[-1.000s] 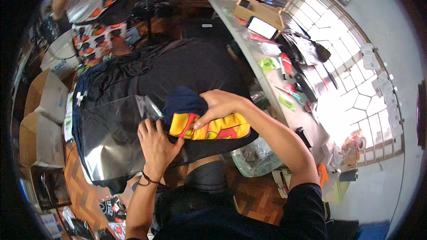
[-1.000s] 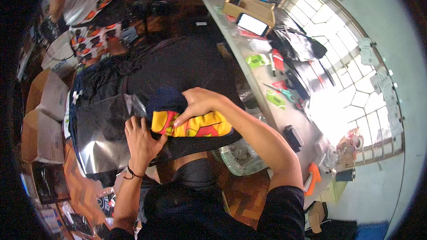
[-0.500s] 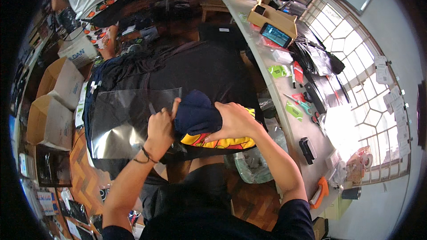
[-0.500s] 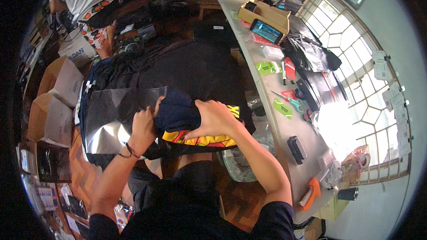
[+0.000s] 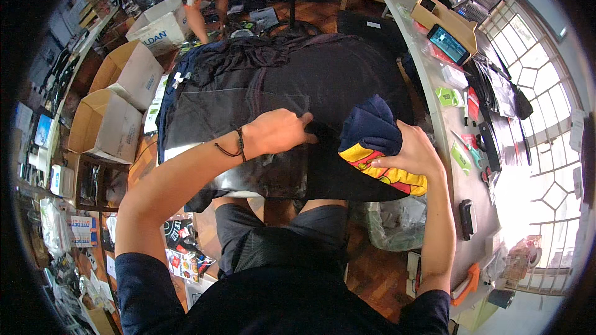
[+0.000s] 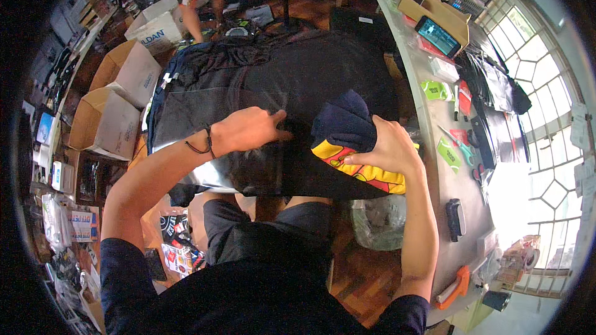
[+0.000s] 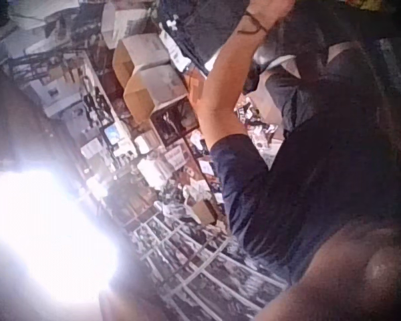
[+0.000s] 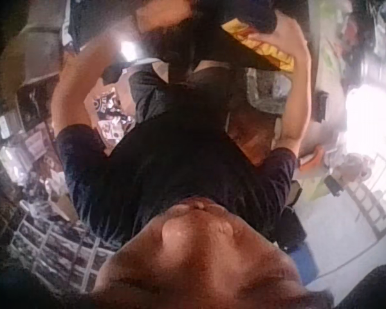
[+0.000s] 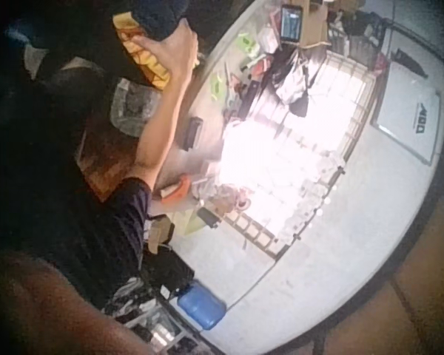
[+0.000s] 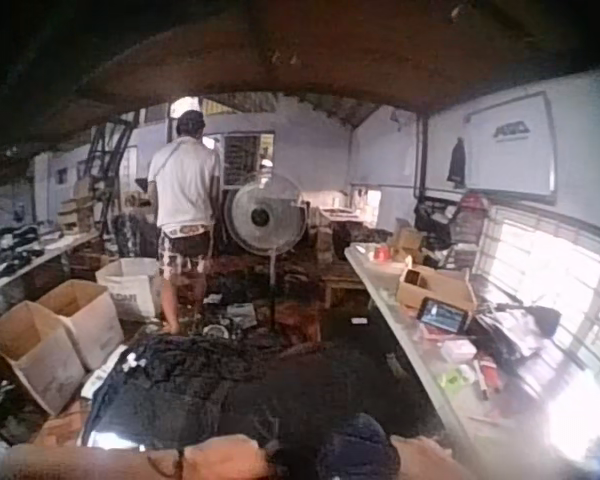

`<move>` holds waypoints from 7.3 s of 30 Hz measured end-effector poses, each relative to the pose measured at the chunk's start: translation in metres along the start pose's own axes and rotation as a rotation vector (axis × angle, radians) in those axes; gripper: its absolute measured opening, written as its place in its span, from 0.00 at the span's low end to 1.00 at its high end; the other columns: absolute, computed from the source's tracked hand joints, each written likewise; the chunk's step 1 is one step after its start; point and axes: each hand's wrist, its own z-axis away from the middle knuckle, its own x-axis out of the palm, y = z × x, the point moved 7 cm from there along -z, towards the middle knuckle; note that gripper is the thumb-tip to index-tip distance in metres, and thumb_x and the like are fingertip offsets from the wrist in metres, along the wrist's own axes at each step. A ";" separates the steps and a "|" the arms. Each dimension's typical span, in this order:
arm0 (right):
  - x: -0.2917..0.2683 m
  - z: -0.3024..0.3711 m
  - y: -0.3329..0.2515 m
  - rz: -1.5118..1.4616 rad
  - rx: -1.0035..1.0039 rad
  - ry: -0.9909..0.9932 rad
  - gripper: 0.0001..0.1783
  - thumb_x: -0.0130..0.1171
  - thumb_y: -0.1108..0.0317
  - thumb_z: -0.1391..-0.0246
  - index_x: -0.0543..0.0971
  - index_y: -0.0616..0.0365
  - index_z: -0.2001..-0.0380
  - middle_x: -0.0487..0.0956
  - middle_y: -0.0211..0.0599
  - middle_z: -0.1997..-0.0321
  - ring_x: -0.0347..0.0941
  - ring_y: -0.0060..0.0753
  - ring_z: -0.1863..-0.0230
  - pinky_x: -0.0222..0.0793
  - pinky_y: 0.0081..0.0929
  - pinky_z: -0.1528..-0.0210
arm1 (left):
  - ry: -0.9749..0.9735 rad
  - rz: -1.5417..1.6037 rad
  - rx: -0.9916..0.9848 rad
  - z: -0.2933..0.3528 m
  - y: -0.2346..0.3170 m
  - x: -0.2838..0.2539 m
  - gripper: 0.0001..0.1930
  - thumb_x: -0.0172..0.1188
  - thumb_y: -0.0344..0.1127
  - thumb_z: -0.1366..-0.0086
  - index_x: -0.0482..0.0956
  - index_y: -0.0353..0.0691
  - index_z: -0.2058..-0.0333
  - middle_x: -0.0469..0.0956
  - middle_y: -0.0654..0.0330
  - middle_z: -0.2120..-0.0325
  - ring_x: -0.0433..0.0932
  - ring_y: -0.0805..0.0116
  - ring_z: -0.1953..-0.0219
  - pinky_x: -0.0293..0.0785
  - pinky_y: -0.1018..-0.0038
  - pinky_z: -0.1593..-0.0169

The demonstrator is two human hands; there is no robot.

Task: The person folds a dark blue t-shirt with a graphic print, places it into a clear plastic bag, and seals it. They then pick up a black t-shirt with a coffee-themed graphic, fold it, and place it into another plastic bag.

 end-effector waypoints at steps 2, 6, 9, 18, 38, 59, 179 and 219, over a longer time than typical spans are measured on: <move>-0.001 -0.001 0.003 -0.014 -0.012 0.013 0.51 0.86 0.38 0.74 0.82 0.73 0.57 0.86 0.63 0.58 0.85 0.62 0.50 0.78 0.48 0.45 | 0.114 -0.115 0.175 -0.006 0.009 -0.009 0.17 0.60 0.34 0.33 0.87 0.54 0.47 0.82 0.52 0.52 0.84 0.56 0.55 0.81 0.60 0.54; 0.002 -0.004 0.013 -0.080 0.006 0.009 0.50 0.86 0.40 0.73 0.82 0.72 0.55 0.86 0.62 0.55 0.85 0.61 0.49 0.78 0.47 0.44 | 0.150 -0.294 0.358 -0.011 0.022 -0.015 0.09 0.61 0.37 0.35 0.88 0.49 0.59 0.83 0.59 0.56 0.80 0.64 0.50 0.74 0.67 0.45; 0.002 -0.008 0.009 -0.122 0.031 -0.025 0.50 0.86 0.41 0.73 0.82 0.71 0.52 0.87 0.61 0.54 0.84 0.61 0.47 0.78 0.46 0.43 | 0.079 -0.248 0.379 -0.001 0.012 -0.004 0.06 0.62 0.36 0.35 0.87 0.48 0.63 0.83 0.62 0.60 0.80 0.61 0.51 0.74 0.66 0.44; 0.003 -0.008 0.011 -0.071 0.023 -0.026 0.52 0.87 0.42 0.73 0.80 0.71 0.50 0.86 0.62 0.52 0.84 0.62 0.47 0.77 0.48 0.41 | 0.449 0.106 -0.078 0.128 -0.043 -0.150 0.15 0.68 0.22 0.51 0.89 0.43 0.63 0.82 0.62 0.61 0.80 0.56 0.46 0.75 0.56 0.40; 0.000 -0.001 0.012 -0.053 0.111 -0.028 0.55 0.88 0.48 0.74 0.78 0.73 0.45 0.87 0.58 0.49 0.84 0.57 0.43 0.74 0.44 0.34 | -0.285 0.544 0.179 0.056 -0.049 -0.093 0.10 0.58 0.35 0.32 0.85 0.36 0.60 0.87 0.49 0.67 0.87 0.52 0.60 0.80 0.59 0.55; 0.007 -0.014 0.015 -0.308 0.050 -0.103 0.53 0.90 0.50 0.76 0.80 0.69 0.46 0.88 0.53 0.49 0.84 0.54 0.43 0.75 0.43 0.35 | -0.288 0.465 -0.532 0.171 -0.154 -0.214 0.16 0.66 0.48 0.29 0.86 0.40 0.59 0.80 0.63 0.80 0.78 0.76 0.78 0.73 0.72 0.76; 0.090 -0.003 -0.127 -0.303 -0.340 -0.490 0.58 0.88 0.48 0.80 0.78 0.63 0.40 0.85 0.49 0.45 0.82 0.50 0.43 0.72 0.43 0.36 | -0.173 1.408 -2.495 0.494 0.377 0.541 0.47 0.61 0.68 0.34 0.69 0.32 0.31 0.73 0.36 0.35 0.72 0.41 0.31 0.67 0.54 0.29; 0.216 0.084 -0.342 0.274 0.043 -0.523 0.38 0.74 0.68 0.48 0.71 0.70 0.35 0.79 0.46 0.43 0.77 0.39 0.45 0.71 0.35 0.37 | 0.989 0.955 -2.983 0.683 0.469 0.773 0.23 0.76 0.41 0.37 0.78 0.36 0.49 0.86 0.51 0.56 0.85 0.56 0.50 0.78 0.62 0.44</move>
